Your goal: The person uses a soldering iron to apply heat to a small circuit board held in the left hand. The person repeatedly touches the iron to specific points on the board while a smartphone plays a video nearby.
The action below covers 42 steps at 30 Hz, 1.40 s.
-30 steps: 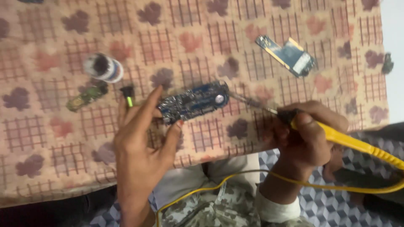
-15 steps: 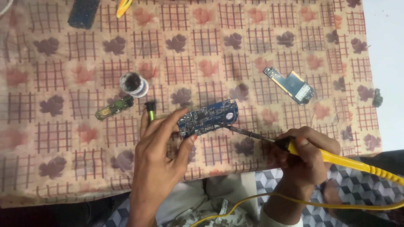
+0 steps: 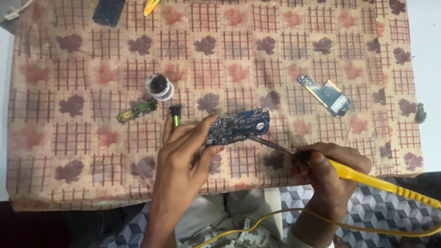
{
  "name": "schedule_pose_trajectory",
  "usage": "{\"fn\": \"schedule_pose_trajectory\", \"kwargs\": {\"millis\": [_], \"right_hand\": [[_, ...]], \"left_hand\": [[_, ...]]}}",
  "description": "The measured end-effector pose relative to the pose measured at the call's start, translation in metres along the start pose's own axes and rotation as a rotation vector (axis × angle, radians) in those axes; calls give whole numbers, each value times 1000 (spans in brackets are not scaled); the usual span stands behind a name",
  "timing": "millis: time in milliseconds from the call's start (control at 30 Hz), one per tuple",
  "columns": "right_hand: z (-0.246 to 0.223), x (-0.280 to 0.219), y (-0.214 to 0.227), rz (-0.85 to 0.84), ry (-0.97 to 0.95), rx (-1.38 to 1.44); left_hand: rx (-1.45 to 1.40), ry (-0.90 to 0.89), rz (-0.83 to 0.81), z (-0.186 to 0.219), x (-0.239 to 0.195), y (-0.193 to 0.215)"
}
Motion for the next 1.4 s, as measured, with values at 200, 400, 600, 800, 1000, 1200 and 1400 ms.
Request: {"fn": "schedule_pose_trajectory", "kwargs": {"millis": [200, 400, 600, 800, 1000, 1200, 1400], "right_hand": [[0, -6, 5, 45, 176, -110], [-11, -17, -6, -13, 584, -432], [-6, -6, -7, -20, 265, -116], [5, -14, 1, 163, -8, 256], [-10, -6, -2, 93, 97, 24], [-23, -1, -12, 70, 44, -122], [-16, 5, -6, -13, 58, -76]], "left_hand": [[-12, 6, -6, 1, 1, 1], [-18, 5, 10, 0, 2, 2], [-49, 31, 19, 2, 3, 4], [-71, 35, 15, 9, 9, 6], [-72, 61, -1, 9, 9, 6], [-36, 34, 23, 2, 2, 4], [25, 3, 14, -5, 3, -6]]}}
Point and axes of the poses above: each hand's wrist, its own x-axis towards the middle knuckle, its own y-axis out of the back of the hand, z = x × y, the point moved 8 cm from there along x, towards the middle knuckle, and after that the axes turned 11 degrees about -y, right-handed, at the moved point
